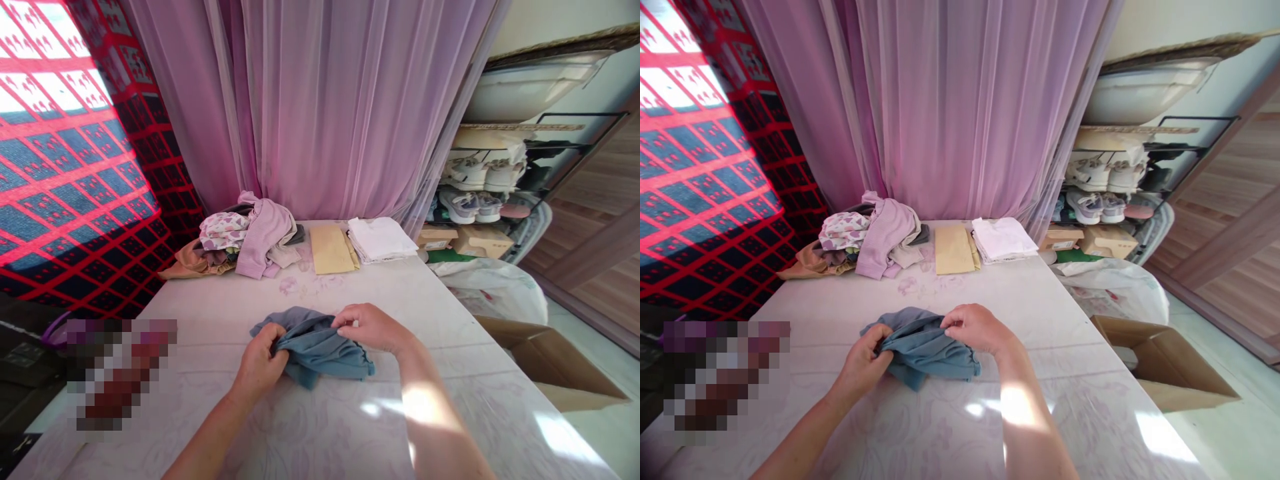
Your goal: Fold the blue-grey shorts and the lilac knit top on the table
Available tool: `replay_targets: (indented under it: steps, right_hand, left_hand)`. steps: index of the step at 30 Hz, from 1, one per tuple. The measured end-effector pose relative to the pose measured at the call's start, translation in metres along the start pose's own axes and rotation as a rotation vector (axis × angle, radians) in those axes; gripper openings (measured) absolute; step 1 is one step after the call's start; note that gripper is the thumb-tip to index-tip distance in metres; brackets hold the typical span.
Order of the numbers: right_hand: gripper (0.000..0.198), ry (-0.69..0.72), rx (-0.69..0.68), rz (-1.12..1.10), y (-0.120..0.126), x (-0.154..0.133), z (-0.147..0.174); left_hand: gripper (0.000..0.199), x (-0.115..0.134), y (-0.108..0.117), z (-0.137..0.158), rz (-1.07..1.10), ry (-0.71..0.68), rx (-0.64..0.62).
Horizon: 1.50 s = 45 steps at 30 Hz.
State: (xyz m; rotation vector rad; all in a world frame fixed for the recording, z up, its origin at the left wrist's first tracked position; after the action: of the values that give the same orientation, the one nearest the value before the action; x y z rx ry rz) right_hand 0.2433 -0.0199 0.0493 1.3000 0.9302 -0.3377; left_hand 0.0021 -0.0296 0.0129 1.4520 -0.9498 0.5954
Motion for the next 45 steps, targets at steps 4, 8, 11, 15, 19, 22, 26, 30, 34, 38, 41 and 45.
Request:
replay_targets:
  steps: [4, 8, 11, 15, 19, 22, 26, 30, 34, 38, 41, 45]
  right_hand:
    - [0.018, 0.067, 0.099, 0.108, 0.005, -0.011, 0.002]
    - [0.02, 0.106, 0.148, -0.078, 0.011, -0.018, 0.011]
    - [0.019, 0.053, 0.105, -0.058, 0.007, -0.012, 0.012]
    - [0.029, -0.039, 0.139, 0.126, -0.002, 0.006, 0.003]
    - [0.054, -0.075, 0.101, 0.184, -0.01, 0.017, -0.004]
    - [0.046, -0.08, 0.065, 0.194, -0.013, 0.02, -0.007]
    - [0.027, -0.027, 0.086, 0.189, -0.015, 0.02, -0.011]
    - [0.022, 0.058, 0.213, 0.308, -0.001, 0.01, -0.014]
    - [0.017, 0.233, 0.39, 0.379, 0.039, -0.017, -0.019]
    - [0.012, 0.38, 0.507, 0.303, 0.088, -0.055, -0.03]
    - [0.015, 0.43, 0.564, 0.187, 0.113, -0.075, -0.04]
    - [0.019, 0.412, 0.619, 0.079, 0.127, -0.08, -0.046]
  left_hand:
    - [0.006, -0.005, -0.003, 0.005, 0.013, 0.021, 0.032]
    - [0.006, -0.011, -0.01, 0.007, 0.032, 0.061, 0.048]
    - [0.005, -0.014, -0.014, 0.008, 0.047, 0.04, 0.071]
    - [0.005, -0.016, -0.015, 0.009, 0.037, 0.02, 0.1]
    - [0.006, -0.016, -0.016, 0.01, 0.016, -0.017, 0.094]
    - [0.007, -0.014, -0.016, 0.01, 0.005, -0.043, 0.092]
    - [0.008, -0.016, -0.018, 0.011, -0.005, -0.046, 0.1]
    - [0.006, -0.018, -0.015, 0.008, -0.019, -0.012, 0.087]
    - [0.009, -0.001, 0.009, -0.018, -0.13, 0.086, 0.026]
    - [0.018, 0.046, 0.048, -0.061, -0.391, 0.014, -0.101]
    - [0.01, 0.075, 0.071, -0.085, -0.483, -0.063, -0.214]
    - [0.012, 0.084, 0.088, -0.1, -0.508, -0.117, -0.278]
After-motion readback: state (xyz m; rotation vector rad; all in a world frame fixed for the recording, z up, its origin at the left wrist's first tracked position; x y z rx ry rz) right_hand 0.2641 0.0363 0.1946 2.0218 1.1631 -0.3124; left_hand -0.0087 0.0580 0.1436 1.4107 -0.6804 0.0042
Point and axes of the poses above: each hand's wrist, its own z-axis away from the middle knuckle, its own y-axis out of the back of the hand, x = y × z, the point moved 3 cm from there along -z, towards the middle knuckle, and after that the axes turned 6 degrees about y, right-handed, at the moved point
